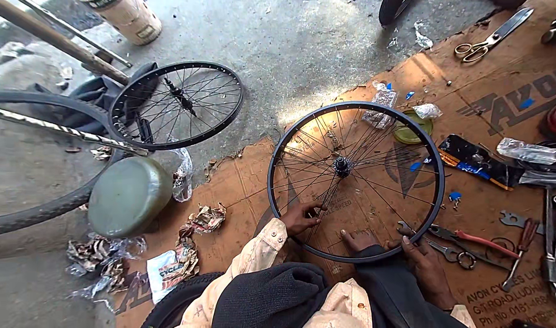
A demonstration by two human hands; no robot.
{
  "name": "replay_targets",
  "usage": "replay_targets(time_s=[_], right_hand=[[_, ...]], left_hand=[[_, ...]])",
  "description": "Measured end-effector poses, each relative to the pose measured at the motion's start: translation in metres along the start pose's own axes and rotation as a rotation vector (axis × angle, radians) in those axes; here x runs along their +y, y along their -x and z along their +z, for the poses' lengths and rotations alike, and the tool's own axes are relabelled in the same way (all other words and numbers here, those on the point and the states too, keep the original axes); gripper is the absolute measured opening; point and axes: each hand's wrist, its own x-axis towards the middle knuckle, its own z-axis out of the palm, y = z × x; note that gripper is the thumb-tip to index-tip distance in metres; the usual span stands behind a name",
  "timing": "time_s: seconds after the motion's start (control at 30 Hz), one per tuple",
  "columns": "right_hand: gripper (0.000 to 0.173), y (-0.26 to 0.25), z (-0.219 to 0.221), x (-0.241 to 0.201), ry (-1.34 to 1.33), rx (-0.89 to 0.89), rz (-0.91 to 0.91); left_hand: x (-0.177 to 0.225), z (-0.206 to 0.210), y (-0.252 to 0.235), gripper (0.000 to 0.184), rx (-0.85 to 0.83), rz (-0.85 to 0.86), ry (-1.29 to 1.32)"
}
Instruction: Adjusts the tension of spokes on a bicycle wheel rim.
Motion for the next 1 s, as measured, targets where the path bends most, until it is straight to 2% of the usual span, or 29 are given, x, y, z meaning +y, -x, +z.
replay_targets(time_s=[0.1, 0.2, 0.33, 0.43, 0.53, 0.6, 0.73, 0.87, 1.0], right_hand=[[0.036, 0.008, 0.004, -0.013, -0.038, -0.06, 0.001], [0.035, 0.012, 0.01, -0.027, -0.066, -0.081, 0.008], [0.037, 0.013, 0.014, -0.037, -0.056, -0.065, -0.006], [0.036, 0.014, 0.017, -0.036, -0.052, -0.039, -0.019], [0.035, 0.014, 0.019, -0.033, -0.066, -0.032, -0.022], [0.035, 0.014, 0.02, -0.031, -0.056, -0.025, -0.02], [0.036, 0.014, 0.02, -0.03, -0.022, -0.023, -0.027], [0.036, 0.012, 0.02, -0.028, -0.024, -0.006, -0.016], [0.037, 0.01, 0.02, -0.025, -0.017, 0.008, -0.03]], left_hand=[[0.004, -0.002, 0.001, 0.044, 0.001, -0.019, -0.032], [0.015, -0.007, 0.0, 0.042, -0.011, -0.08, -0.188], [0.039, -0.012, 0.003, 0.043, -0.044, -0.179, -0.416], [0.047, -0.011, 0.005, 0.048, -0.07, -0.216, -0.443], [0.051, -0.004, 0.004, 0.061, -0.008, -0.336, -0.534], [0.054, 0.0, 0.004, 0.062, 0.046, -0.366, -0.609], [0.054, 0.004, -0.004, 0.053, 0.154, -0.263, -0.577], [0.059, 0.013, -0.026, 0.047, 0.334, -0.24, -0.468], [0.059, 0.018, -0.046, 0.033, 0.331, -0.255, -0.451]])
